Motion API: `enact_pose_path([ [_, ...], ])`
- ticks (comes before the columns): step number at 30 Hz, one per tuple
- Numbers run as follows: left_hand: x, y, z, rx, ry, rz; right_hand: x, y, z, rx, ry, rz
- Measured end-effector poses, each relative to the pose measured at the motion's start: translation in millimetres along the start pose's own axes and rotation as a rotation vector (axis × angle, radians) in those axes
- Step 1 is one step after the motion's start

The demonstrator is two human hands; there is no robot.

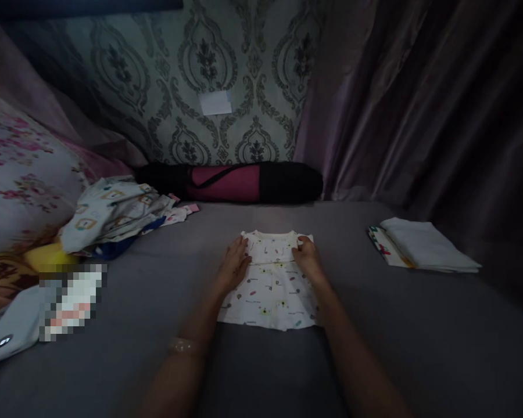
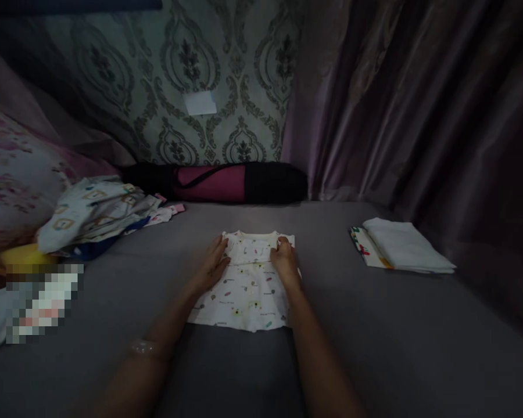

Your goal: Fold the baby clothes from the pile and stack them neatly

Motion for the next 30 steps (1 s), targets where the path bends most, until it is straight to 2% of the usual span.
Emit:
enact_pose_path([
  [6, -3.0, -4.8, 0.3, 0.102, -0.042, -0.045, 7.3, -11.1, -15.1, 0.025, 0.021, -0.146],
  [20, -11.4, -0.9, -0.6, 0.097, -0.186, 0.052, 9.7, -24.1, -35.1, 0.072, 0.088, -0.409],
  [30, -13.6, -7.5, -0.7, 0.111, -0.159, 0.048, 5.7, -30.8, -47.6, 0.087, 0.113, -0.561],
])
Point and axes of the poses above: each hand's wrist, its own z-axis towards the middle knuckle, its own x-axis out of the back of the hand, y = z × x, the point moved 10 cm from there along z, towards the middle knuckle, and after that the axes turned 12 degrees about -x, right-handed, at the moved point
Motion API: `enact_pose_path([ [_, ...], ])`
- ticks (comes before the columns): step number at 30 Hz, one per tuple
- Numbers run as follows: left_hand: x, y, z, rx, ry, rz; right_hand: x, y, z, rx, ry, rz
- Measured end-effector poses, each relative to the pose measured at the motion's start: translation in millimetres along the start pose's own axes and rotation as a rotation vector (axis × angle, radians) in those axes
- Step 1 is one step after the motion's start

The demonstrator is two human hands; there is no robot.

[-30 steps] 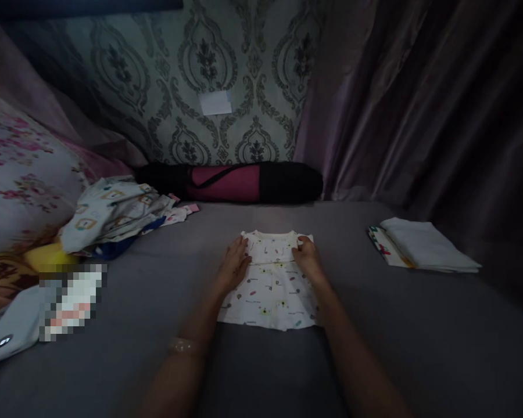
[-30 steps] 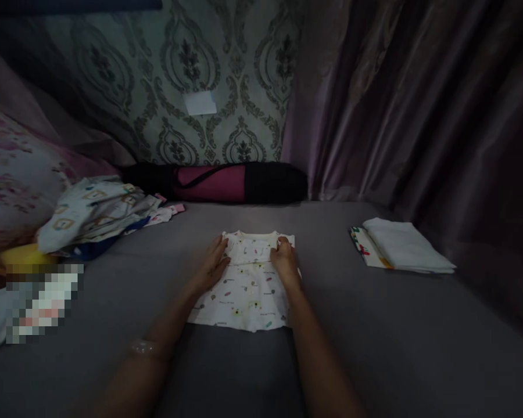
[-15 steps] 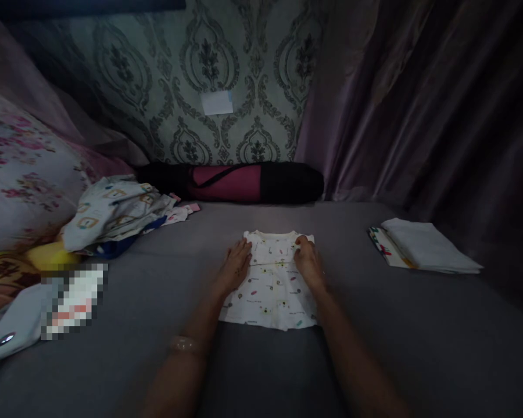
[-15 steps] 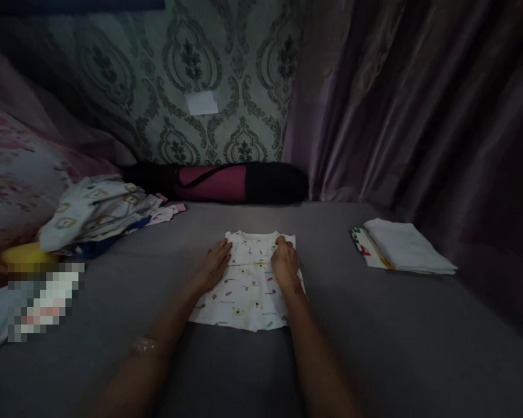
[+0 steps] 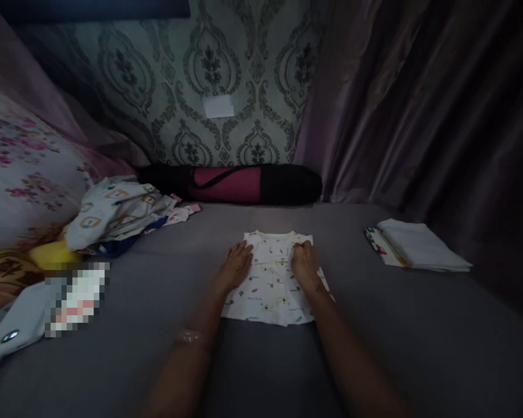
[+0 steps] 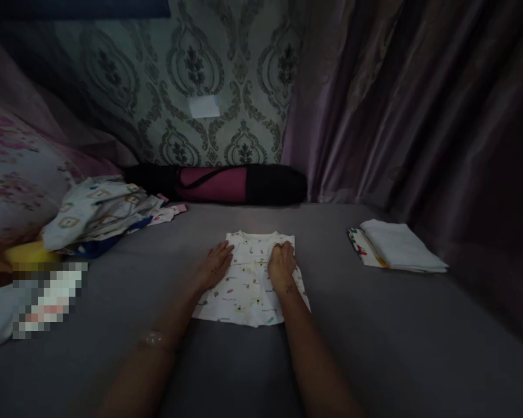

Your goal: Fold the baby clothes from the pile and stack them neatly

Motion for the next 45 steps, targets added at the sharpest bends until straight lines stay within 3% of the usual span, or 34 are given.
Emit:
enact_pose_path([
  [5, 7.0, -3.3, 6.0, 0.033, -0.018, -0.065, 12.8, -5.9, -2.2, 0.036, 0.005, -0.077],
  [8, 22.5, 11.5, 16.6, -0.018, 0.045, -0.015, 16.9, -25.7, -4.0, 0.11, 0.022, -0.091],
  [11, 26.9, 33.5, 28.0, -0.092, 0.1, 0.039, -0.8, -64.4, -16.5, 0.341, -0.049, -0.041],
  [13, 16.6, 39.9, 33.2, -0.094, 0.069, 0.058, -19.6, -84.0, -28.0, 0.478, -0.117, -0.021],
  [15, 3.8, 38.7, 34.8, -0.075, 0.026, 0.08, -35.2, -89.8, -33.5, 0.518, -0.155, -0.009],
  [18, -6.7, 32.9, 31.7, -0.067, 0.0, 0.104, -46.3, -86.1, -34.7, 0.52, -0.162, 0.017],
  [24, -1.3, 32.2, 23.6, -0.066, 0.032, 0.098, -49.4, -75.9, -32.0, 0.518, -0.202, 0.005],
  [31, -8.6, 30.0, 24.2, -0.021, -0.043, 0.126, -41.4, -48.9, -17.8, 0.403, -0.2, -0.022],
  [36, -12.3, 26.5, 24.3, -0.03, -0.028, 0.155, -33.3, -25.3, -10.2, 0.314, -0.183, -0.076],
  [41, -10.7, 29.9, 27.9, -0.028, -0.079, 0.179, -27.4, -15.4, -6.8, 0.322, -0.18, -0.067],
  [45, 6.6, 51.8, 36.3, -0.122, -0.015, 0.317, -12.2, -18.1, 2.3, 0.361, -0.037, -0.032],
])
Point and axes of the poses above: each hand's wrist, its own z-axis towards the middle knuckle, its own x-axis out of the back of the hand, y = z × x, the point moved 10 cm from there along z, towards the middle knuckle, and after that the axes turned 12 degrees about -x, right-handed, at the moved point
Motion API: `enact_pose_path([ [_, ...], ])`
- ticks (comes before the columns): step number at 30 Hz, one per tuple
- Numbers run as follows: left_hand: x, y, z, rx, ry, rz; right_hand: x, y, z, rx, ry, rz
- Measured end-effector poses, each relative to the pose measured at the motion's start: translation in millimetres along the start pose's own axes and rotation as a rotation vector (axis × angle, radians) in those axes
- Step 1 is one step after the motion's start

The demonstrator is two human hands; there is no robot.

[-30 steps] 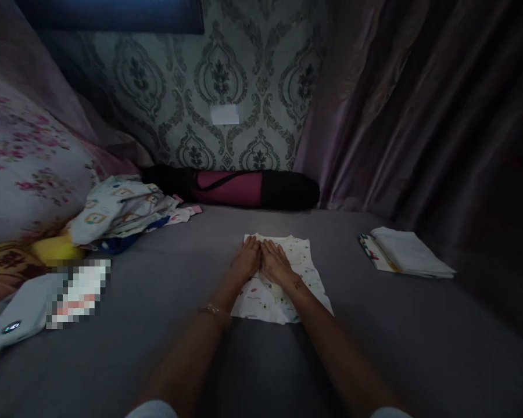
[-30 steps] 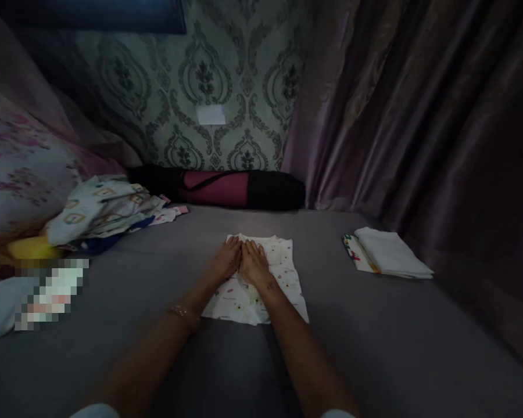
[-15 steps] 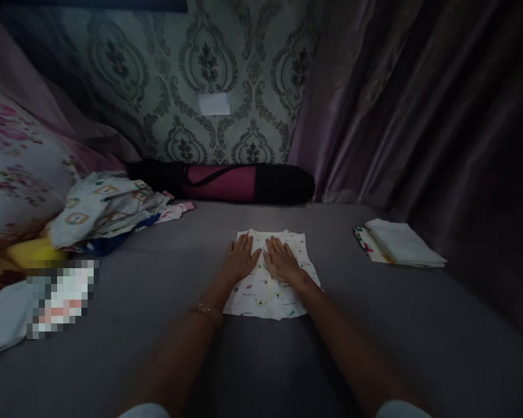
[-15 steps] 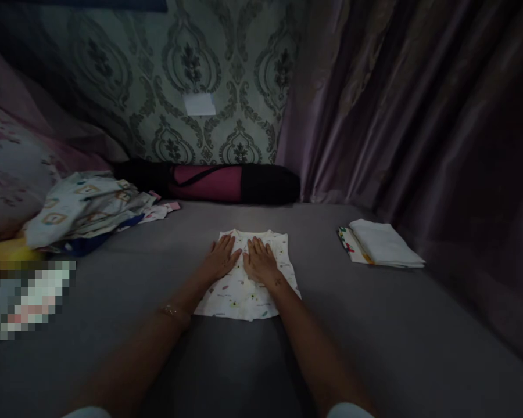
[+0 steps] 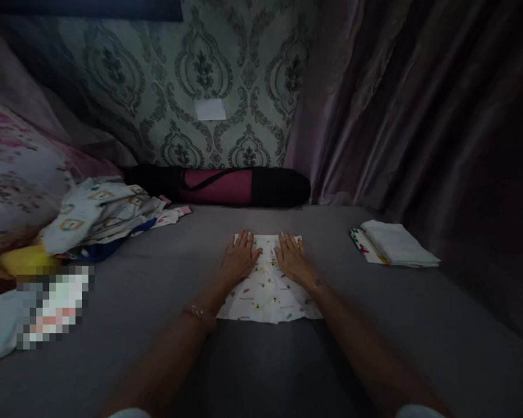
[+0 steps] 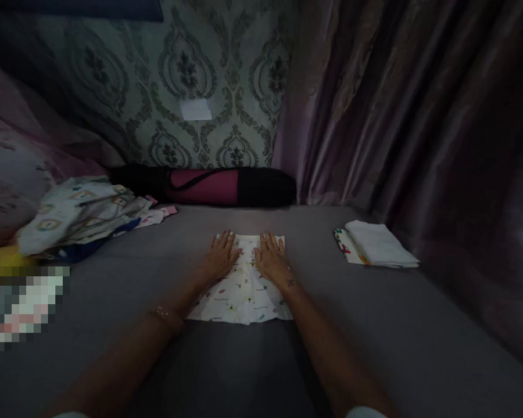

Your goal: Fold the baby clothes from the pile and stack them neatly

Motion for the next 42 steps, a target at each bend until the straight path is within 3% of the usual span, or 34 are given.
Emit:
enact_pose_path([
  [3, 4.8, 11.8, 4.2, -0.086, 0.041, 0.084, 3.7, 8.2, 8.0, -0.039, 0.074, -0.028],
  [9, -27.5, 2.4, 0.9, -0.053, -0.09, 0.052, -24.6, 28.1, 15.6, -0.142, -0.102, -0.035],
  [18, -25.7, 2.3, 1.7, -0.027, -0.169, -0.012, -27.9, 29.9, 16.9, -0.147, -0.135, -0.048],
  [20, -15.3, 4.3, 3.7, -0.032, -0.129, -0.019, -19.6, 25.9, 16.4, -0.151, -0.084, -0.058],
  [24, 15.4, 0.4, 4.1, -0.008, 0.101, 0.057, 6.1, -3.8, 10.9, -0.045, 0.112, -0.054],
  [28, -6.5, -14.8, -2.1, 0.029, -0.007, 0.047, -11.0, -28.6, 4.9, 0.047, -0.031, -0.012],
  [32, -25.4, -25.9, -8.0, 0.059, -0.073, -0.015, -26.8, -31.2, 3.2, 0.039, -0.114, -0.014],
  [39, -26.3, -28.2, -5.2, 0.073, -0.105, -0.144, -26.7, -29.4, 3.9, 0.03, -0.165, -0.044],
  [42, -9.1, -36.6, -12.1, 0.109, -0.02, -0.207, -21.4, -33.6, 5.5, 0.026, -0.177, -0.057],
])
Point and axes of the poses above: each hand's wrist, its own z-axis towards the middle knuckle, its own x-axis out of the back of the hand, y = z × x, the point moved 10 cm from there along z, towards the middle knuckle, and after that the axes turned 12 degrees about -x, right-handed, at the moved point
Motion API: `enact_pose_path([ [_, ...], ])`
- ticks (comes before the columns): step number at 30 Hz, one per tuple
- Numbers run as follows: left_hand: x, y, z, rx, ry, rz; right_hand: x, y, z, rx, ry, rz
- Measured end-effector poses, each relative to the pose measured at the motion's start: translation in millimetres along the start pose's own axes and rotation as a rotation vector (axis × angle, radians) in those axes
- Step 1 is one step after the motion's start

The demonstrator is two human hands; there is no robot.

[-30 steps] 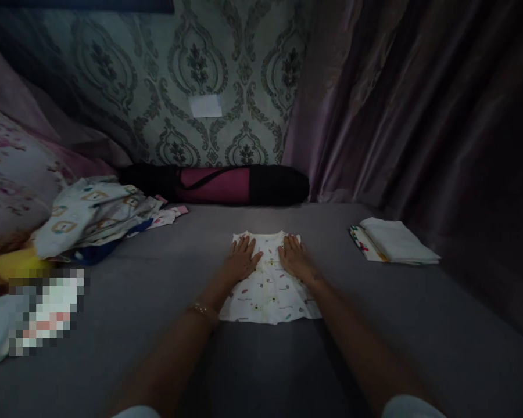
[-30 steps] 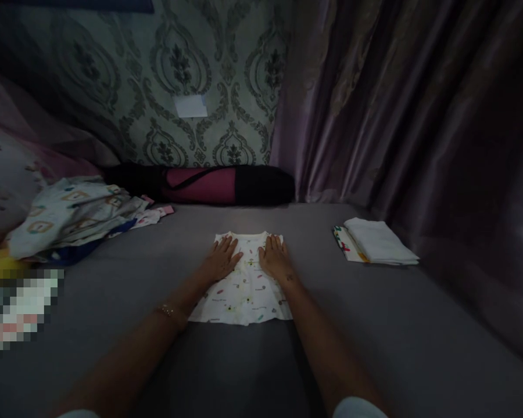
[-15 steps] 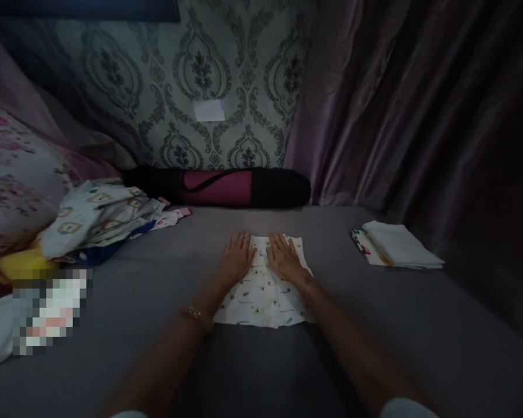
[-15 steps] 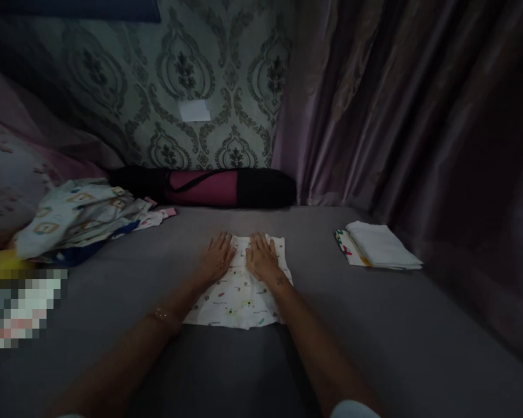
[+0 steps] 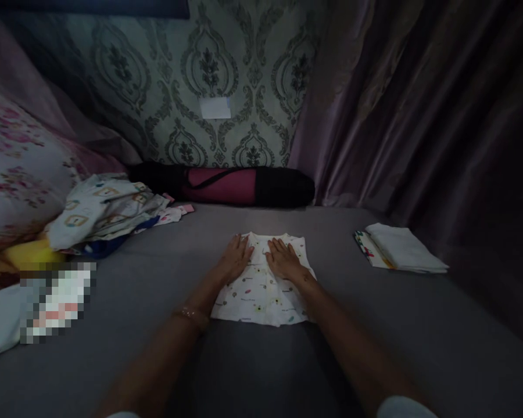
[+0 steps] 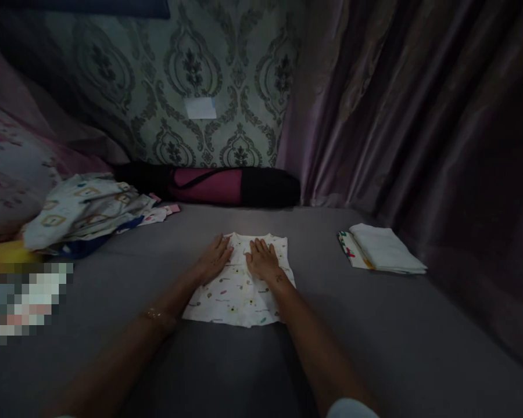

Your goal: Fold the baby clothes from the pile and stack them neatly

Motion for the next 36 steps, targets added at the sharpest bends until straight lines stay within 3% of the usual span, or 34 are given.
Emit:
enact_pose_path([
  [3, 26.1, -6.6, -23.1, 0.03, 0.098, -0.031, 17.6, -20.5, -2.4, 0.078, 0.123, 0.018],
  [5, 35.3, -10.6, -46.4, 0.06, 0.087, -0.06, 20.6, -40.9, -5.7, 0.164, 0.154, 0.045],
  [8, 35.1, -13.9, -85.0, 0.126, 0.006, -0.134, 7.4, -66.3, -8.4, 0.246, 0.101, 0.065],
  [12, 31.2, -8.0, -119.6, 0.162, -0.018, -0.203, -14.7, -75.4, -6.7, 0.225, 0.051, 0.047],
  [16, 33.2, -2.9, -128.6, 0.186, 0.021, -0.235, -21.2, -74.4, -5.6, 0.213, 0.051, 0.033],
  [25, 35.3, 3.9, -140.4, 0.238, -0.08, -0.256, -13.9, -74.6, -12.7, 0.166, 0.083, 0.025],
  [29, 34.6, 5.9, -145.9, 0.204, -0.037, -0.235, -15.5, -74.4, -40.5, 0.134, 0.059, 0.04],
  [36, 37.8, 14.0, -148.5, 0.154, -0.034, -0.312, -21.3, -81.3, -108.0, 0.262, -0.035, 0.055],
])
Point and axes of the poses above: each hand's wrist, its own z-axis towards the middle knuckle, its own x-axis out of the back of the hand, y = z × x, the point moved 10 cm from there along z, towards the middle knuckle, and after that the axes turned 12 degrees about -x, right-handed, at the moved point
